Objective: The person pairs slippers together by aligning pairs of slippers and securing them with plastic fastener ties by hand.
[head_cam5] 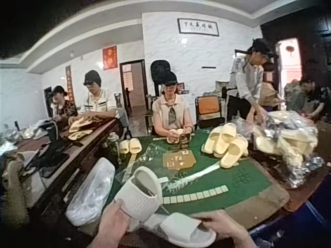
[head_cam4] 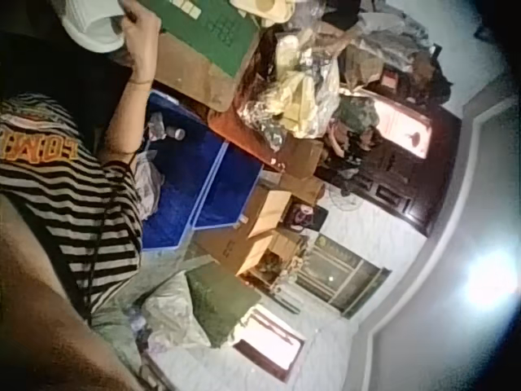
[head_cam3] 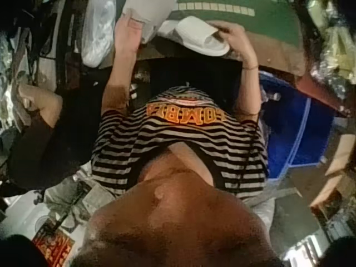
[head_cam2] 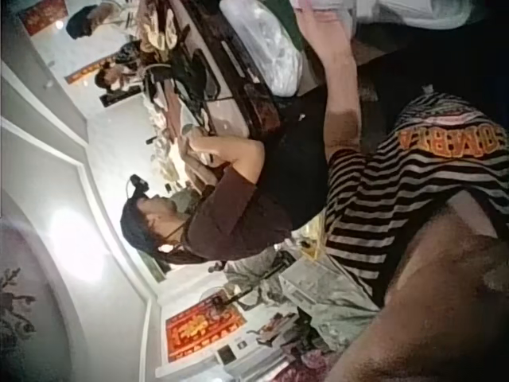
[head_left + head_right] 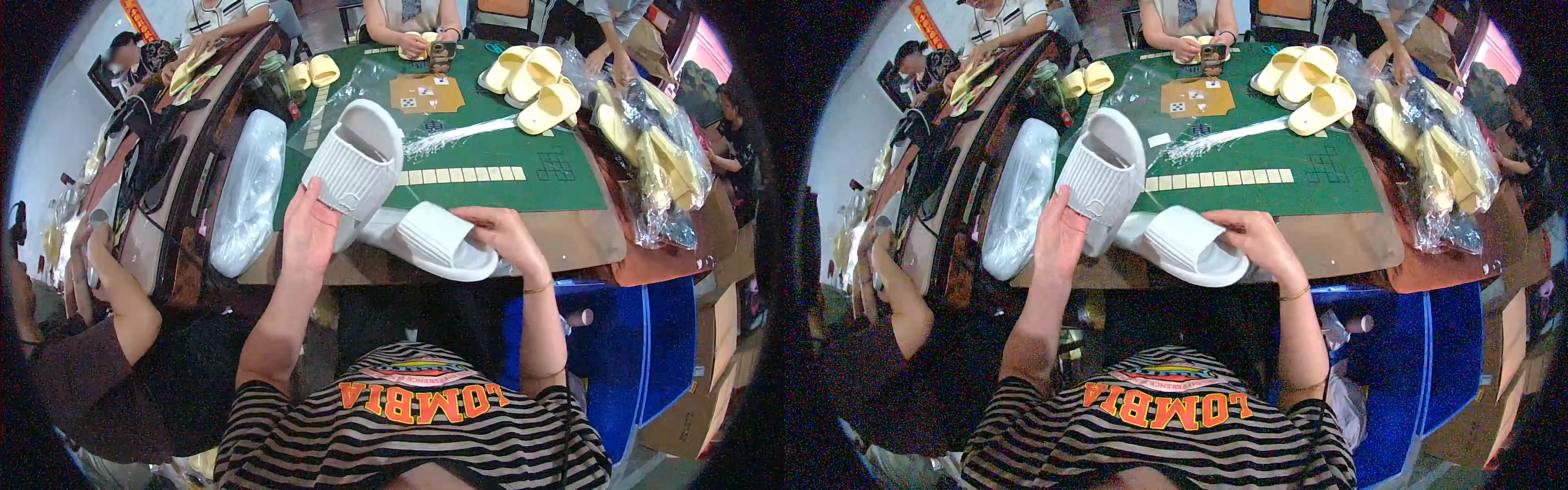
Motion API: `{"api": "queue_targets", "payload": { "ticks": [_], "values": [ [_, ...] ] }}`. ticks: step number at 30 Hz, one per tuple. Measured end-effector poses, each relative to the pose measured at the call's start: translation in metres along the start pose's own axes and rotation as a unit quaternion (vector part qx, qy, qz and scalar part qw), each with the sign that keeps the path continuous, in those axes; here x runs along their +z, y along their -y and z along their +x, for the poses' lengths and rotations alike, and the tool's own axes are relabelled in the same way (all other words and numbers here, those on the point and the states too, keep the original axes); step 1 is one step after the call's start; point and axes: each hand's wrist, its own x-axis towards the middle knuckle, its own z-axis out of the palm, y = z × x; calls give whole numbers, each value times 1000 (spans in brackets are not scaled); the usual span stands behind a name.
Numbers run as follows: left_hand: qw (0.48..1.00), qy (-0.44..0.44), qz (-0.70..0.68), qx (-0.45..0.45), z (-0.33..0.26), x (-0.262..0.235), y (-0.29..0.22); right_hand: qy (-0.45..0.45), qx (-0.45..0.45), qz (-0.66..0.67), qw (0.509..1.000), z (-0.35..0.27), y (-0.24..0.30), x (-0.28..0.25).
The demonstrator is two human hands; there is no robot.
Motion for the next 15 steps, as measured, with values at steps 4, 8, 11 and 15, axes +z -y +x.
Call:
{"api": "queue_targets", "payload": {
  "ticks": [4,8,11,15],
  "values": [
    [999,13,-22,37,1,7,-1,95,48,75,991,-1,11,-3],
    [999,4,-2,32,4,16,5,186,64,104,975,-2,-4,-2],
    [998,51,14,36,9,14,8,261,23,82,962,-5,-18,2],
    [996,76,37,7,12,12,10,246,37,133,959,-18,-47,13]
  ]
}}
